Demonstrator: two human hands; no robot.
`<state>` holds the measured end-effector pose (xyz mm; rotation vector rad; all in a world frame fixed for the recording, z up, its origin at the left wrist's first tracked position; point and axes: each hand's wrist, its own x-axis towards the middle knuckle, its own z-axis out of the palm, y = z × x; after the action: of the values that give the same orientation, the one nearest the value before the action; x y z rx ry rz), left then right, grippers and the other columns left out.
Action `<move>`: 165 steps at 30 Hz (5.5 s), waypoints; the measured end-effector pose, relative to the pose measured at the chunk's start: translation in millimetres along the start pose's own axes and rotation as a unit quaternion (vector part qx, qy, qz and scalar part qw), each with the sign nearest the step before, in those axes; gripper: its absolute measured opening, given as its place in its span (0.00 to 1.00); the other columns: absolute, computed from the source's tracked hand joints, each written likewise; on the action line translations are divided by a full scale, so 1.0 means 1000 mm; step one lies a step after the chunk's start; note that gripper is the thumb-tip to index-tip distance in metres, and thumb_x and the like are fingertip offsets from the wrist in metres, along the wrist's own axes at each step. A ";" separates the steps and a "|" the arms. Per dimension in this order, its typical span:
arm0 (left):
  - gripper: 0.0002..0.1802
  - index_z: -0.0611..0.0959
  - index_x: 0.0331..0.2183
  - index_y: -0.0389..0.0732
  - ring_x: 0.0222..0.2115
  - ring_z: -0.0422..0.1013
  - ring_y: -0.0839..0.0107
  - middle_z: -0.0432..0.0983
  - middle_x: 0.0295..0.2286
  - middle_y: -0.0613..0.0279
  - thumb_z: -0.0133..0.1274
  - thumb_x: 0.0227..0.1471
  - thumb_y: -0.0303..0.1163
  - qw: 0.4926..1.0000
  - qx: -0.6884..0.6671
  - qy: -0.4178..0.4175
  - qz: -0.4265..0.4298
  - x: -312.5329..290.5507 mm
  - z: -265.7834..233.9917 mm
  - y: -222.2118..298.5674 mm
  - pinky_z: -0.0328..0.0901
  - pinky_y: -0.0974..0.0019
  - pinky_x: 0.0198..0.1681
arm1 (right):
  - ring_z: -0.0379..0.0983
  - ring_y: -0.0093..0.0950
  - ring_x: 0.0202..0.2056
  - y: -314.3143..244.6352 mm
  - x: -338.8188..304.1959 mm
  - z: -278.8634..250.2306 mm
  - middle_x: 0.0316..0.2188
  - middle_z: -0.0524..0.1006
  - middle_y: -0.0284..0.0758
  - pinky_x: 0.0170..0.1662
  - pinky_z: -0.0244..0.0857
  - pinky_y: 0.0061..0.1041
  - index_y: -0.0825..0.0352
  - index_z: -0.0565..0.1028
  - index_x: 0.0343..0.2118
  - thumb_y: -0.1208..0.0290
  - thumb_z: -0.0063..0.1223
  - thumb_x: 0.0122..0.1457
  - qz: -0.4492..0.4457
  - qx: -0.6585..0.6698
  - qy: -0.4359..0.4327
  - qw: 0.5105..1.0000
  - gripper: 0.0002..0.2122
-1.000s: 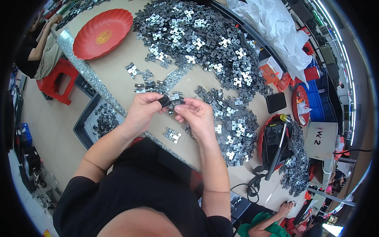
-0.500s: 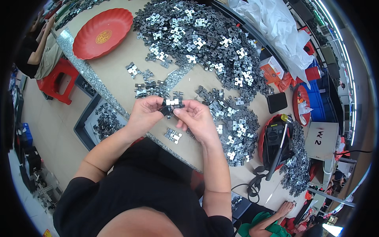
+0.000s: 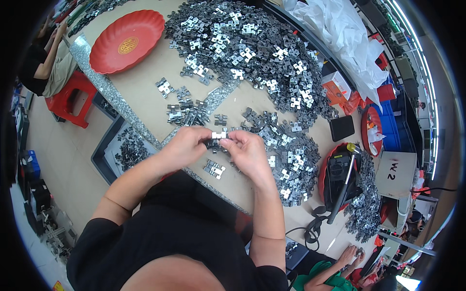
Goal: The person assembles small metal components by hand, securing them with a mallet.
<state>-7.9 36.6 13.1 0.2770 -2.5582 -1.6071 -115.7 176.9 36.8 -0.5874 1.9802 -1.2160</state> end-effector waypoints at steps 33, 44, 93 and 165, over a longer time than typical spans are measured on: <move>0.08 0.76 0.30 0.34 0.28 0.72 0.70 0.74 0.31 0.57 0.43 0.47 0.19 0.897 -0.430 0.066 -0.077 0.017 -0.028 -0.020 0.67 0.69 0.31 | 0.72 0.40 0.32 -0.034 0.119 0.004 0.30 0.74 0.43 0.36 0.64 0.33 0.71 0.75 0.30 0.69 0.58 0.43 -0.198 -0.358 0.180 0.895 0.12; 0.07 0.76 0.29 0.34 0.21 0.67 0.78 0.74 0.24 0.62 0.44 0.48 0.26 0.718 -0.657 0.158 -0.170 0.018 -0.020 -0.006 0.60 0.76 0.23 | 0.71 0.22 0.26 -0.013 0.022 0.012 0.30 0.71 0.36 0.28 0.67 0.17 0.77 0.67 0.41 0.82 0.50 0.51 -0.147 0.205 0.027 0.967 0.13; 0.15 0.71 0.30 0.33 0.30 0.67 0.79 0.66 0.28 0.64 0.38 0.37 0.08 0.939 -0.287 0.186 -0.045 0.003 0.033 -0.011 0.61 0.76 0.34 | 0.67 0.13 0.18 0.005 0.009 0.021 0.21 0.75 0.30 0.19 0.56 0.09 0.71 0.73 0.31 0.75 0.53 0.51 -0.052 0.165 0.054 0.983 0.06; 0.15 0.77 0.34 0.33 0.25 0.69 0.79 0.75 0.28 0.62 0.41 0.42 0.16 0.890 -0.442 0.040 -0.103 -0.001 -0.036 0.004 0.64 0.76 0.26 | 0.72 0.21 0.26 0.005 0.009 0.033 0.27 0.74 0.38 0.29 0.69 0.16 0.75 0.63 0.42 0.82 0.50 0.52 -0.133 0.303 -0.016 0.943 0.14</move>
<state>-0.8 6.6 32.7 0.4969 -1.5186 -2.5458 -96.0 154.8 19.9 -0.5535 1.4074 -1.8652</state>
